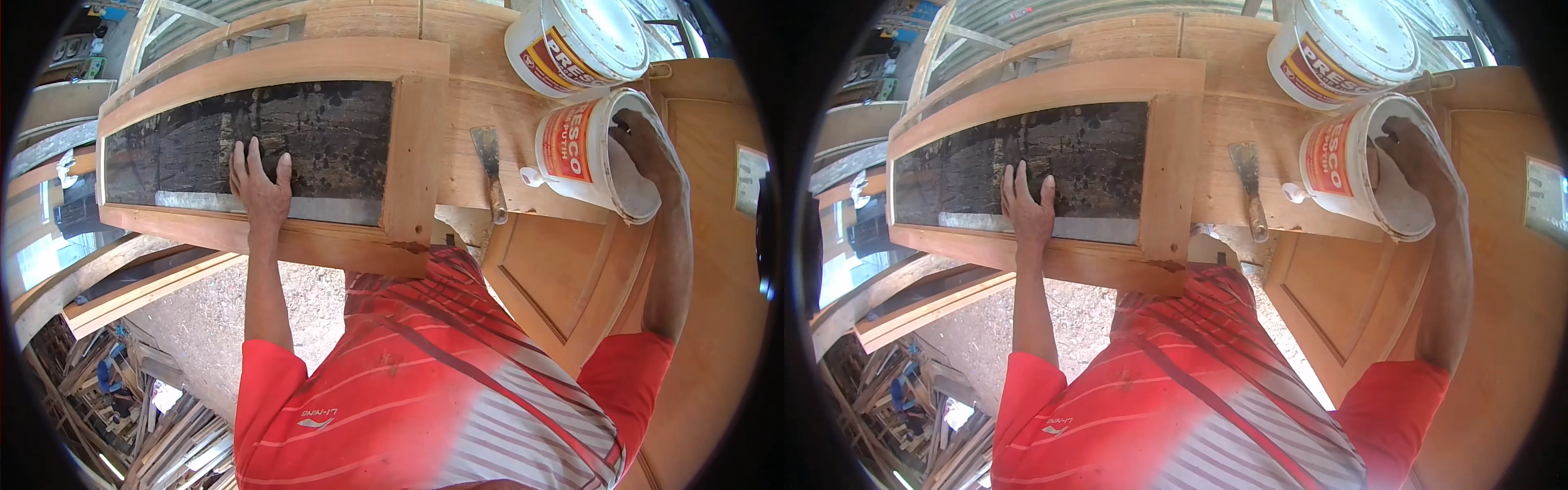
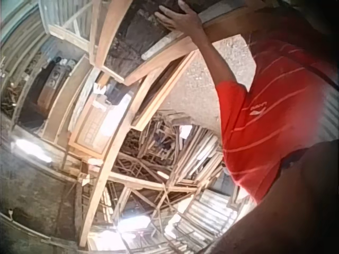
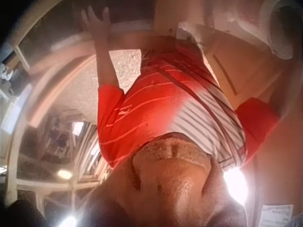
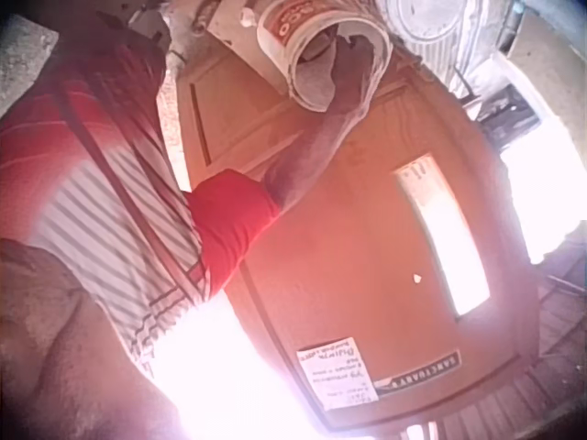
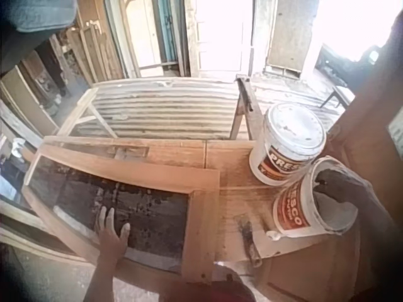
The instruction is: The person picks up a wooden window frame containing a glass pane, moves it to a workbench, and applies putty to the joints between the wood and glass using a putty knife and their fingers.
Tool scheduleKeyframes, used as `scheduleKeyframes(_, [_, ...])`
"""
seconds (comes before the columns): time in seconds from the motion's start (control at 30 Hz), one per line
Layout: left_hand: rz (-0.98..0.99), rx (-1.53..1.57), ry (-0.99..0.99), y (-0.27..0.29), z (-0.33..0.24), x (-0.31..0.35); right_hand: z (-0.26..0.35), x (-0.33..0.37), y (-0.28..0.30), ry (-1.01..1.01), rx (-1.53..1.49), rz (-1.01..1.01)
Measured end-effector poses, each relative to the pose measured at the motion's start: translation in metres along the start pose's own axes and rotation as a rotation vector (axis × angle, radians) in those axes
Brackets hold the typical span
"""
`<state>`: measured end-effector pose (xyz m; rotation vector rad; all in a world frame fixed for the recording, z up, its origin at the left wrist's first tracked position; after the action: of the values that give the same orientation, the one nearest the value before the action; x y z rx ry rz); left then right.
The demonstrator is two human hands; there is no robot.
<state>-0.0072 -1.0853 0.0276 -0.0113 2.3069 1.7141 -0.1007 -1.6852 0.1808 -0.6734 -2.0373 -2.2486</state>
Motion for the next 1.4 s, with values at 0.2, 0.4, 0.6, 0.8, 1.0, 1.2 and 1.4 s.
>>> scheduleKeyframes(0.2, [-0.044,0.032,-0.011,0.003,0.003,-0.001,0.089,0.085,0.072,0.027,-0.004,-0.512])
scheduleKeyframes(0.4, [-0.068,0.054,0.068,0.006,0.002,-0.001,0.129,0.136,0.014,0.21,-0.426,-0.228])
scheduleKeyframes(0.6, [-0.305,0.113,-0.107,0.014,-0.006,-0.01,0.124,0.13,-0.036,0.189,-0.472,-0.221])
scheduleKeyframes(0.8, [-0.184,0.032,-0.073,0.005,0.007,0.005,0.124,0.129,-0.044,0.256,-0.49,-0.211])
scheduleKeyframes(1.0, [-0.216,0.034,0.018,0.007,-0.008,0.002,0.143,0.13,-0.061,0.186,-0.423,-0.145])
scheduleKeyframes(1.2, [-0.348,0.206,-0.069,0.017,-0.002,0.005,0.166,0.102,-0.122,0.282,-0.336,-0.059])
scheduleKeyframes(1.4, [-0.254,-0.044,-0.065,0.007,0.002,0.006,0.181,0.092,-0.153,0.257,-0.265,-0.188])
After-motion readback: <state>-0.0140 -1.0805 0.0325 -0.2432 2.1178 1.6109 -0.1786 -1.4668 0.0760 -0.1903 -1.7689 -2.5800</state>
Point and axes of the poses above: each hand's wrist, its own x-axis away from the middle knuckle, its own y-axis out of the back of the hand, z = x × y, the point moved 3 cm from there along -x, towards the middle knuckle, and after that the axes turned 3 degrees about x, right-handed, at the moved point
